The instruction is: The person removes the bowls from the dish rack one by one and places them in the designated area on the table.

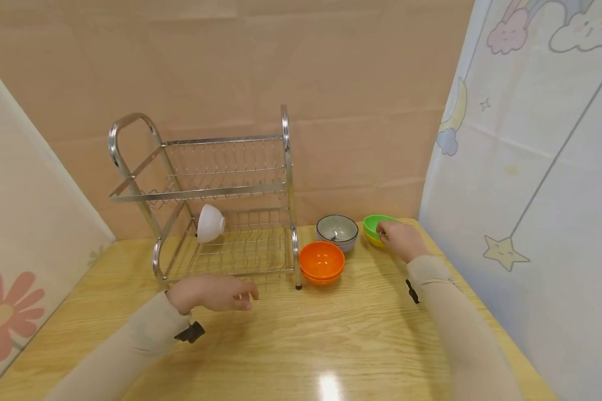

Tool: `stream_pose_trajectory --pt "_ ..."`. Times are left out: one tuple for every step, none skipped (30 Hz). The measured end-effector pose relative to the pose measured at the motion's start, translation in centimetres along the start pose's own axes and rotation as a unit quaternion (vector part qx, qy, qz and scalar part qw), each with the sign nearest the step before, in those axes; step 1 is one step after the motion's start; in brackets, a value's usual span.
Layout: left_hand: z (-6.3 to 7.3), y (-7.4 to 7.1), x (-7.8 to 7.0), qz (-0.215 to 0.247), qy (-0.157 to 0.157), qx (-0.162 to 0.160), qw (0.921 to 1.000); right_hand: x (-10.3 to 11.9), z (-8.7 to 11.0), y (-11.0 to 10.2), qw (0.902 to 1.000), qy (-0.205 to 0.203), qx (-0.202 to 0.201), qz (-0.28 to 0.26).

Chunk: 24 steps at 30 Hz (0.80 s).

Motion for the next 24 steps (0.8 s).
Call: stream_pose_trajectory --pt "0.0 0.0 0.0 0.002 0.000 -0.001 1.0000 0.0 0.0 0.2 1.0000 0.003 -0.001 -0.001" --pt "0.0 0.0 0.0 0.002 0.000 -0.002 1.0000 0.0 0.0 0.4 1.0000 0.005 0.002 -0.005" --pt "0.0 0.0 0.1 0.002 -0.001 -0.003 1.0000 -0.1 0.1 0.5 0.9999 0.009 0.006 -0.010" --pt "0.1 0.0 0.1 0.003 -0.002 -0.003 1.0000 -0.1 0.1 0.7 0.9997 0.014 0.012 -0.014" --pt "0.1 0.1 0.1 0.003 -0.004 -0.003 1.0000 -0.2 0.1 0.8 0.9996 0.018 0.016 -0.018" --pt "0.1 0.1 0.1 0.002 -0.006 -0.003 1.0000 -0.2 0.1 0.9 0.9994 0.020 0.020 -0.020" --pt "0.1 0.1 0.1 0.003 -0.007 -0.003 1.0000 -0.2 0.2 1.1 0.9992 0.023 0.024 -0.020" --pt "0.1 0.2 0.1 0.002 -0.009 -0.002 1.0000 -0.2 0.2 1.1 0.9992 0.023 0.027 -0.020" --pt "0.1 0.2 0.1 0.002 -0.010 -0.001 1.0000 -0.2 0.2 1.3 0.9991 0.026 0.028 -0.018" --pt "0.1 0.2 0.1 0.001 -0.010 0.000 0.9999 -0.1 0.3 1.3 0.9992 0.025 0.028 -0.016" --pt "0.1 0.2 0.0 0.000 -0.010 0.000 1.0000 -0.1 0.3 1.3 0.9993 0.023 0.027 -0.014" --pt "0.1 0.3 0.0 -0.001 -0.009 0.001 1.0000 0.0 0.3 1.4 0.9994 0.021 0.024 -0.011" --pt "0.1 0.3 -0.1 -0.002 -0.008 0.001 1.0000 0.1 0.4 1.4 0.9995 0.019 0.021 -0.008" --pt "0.1 0.3 -0.1 -0.003 -0.007 0.002 1.0000 0.1 0.4 1.4 0.9996 0.018 0.019 -0.007" --pt "0.1 0.4 -0.1 -0.003 -0.007 0.002 1.0000 0.2 0.5 1.4 0.9997 0.018 0.017 -0.005" --pt "0.1 0.4 -0.2 -0.004 -0.007 0.003 1.0000 0.3 0.5 1.4 0.9998 0.016 0.015 -0.004" --pt "0.1 0.4 -0.2 -0.005 -0.006 0.003 1.0000 0.3 0.6 1.3 0.9998 0.016 0.014 -0.003" --pt "0.1 0.4 -0.2 -0.005 -0.006 0.004 1.0000 0.4 0.6 1.3 0.9998 0.016 0.011 -0.002" --pt "0.1 0.4 -0.3 -0.006 -0.006 0.004 1.0000 0.5 0.6 1.2 0.9999 0.014 0.008 0.000" --pt "0.1 0.4 -0.3 -0.006 -0.006 0.004 1.0000 0.5 0.5 1.0 0.9999 0.014 0.003 0.001" --pt "0.1 0.4 -0.3 -0.007 -0.006 0.003 1.0000 0.6 0.4 0.8 0.9999 0.015 -0.003 0.001" --pt "0.1 0.4 -0.3 -0.008 -0.005 0.002 0.9999 0.7 0.3 0.7 0.9998 0.017 -0.011 0.002" --pt "0.0 0.4 -0.3 -0.008 -0.005 0.002 1.0000 0.8 0.2 0.4 0.9996 0.020 -0.018 0.000" --pt "0.0 0.4 -0.2 -0.008 -0.004 0.003 1.0000 0.9 0.1 0.1 0.9993 0.024 -0.028 -0.004"
Point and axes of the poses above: each hand's wrist, its own z-axis away from the middle knuckle, its own y-axis out of the palm, x = y × z, the point moved 6 cm from there along -z, towards the middle knuckle, and after that the axes turned 15 degrees about z, right-handed, at the moved point
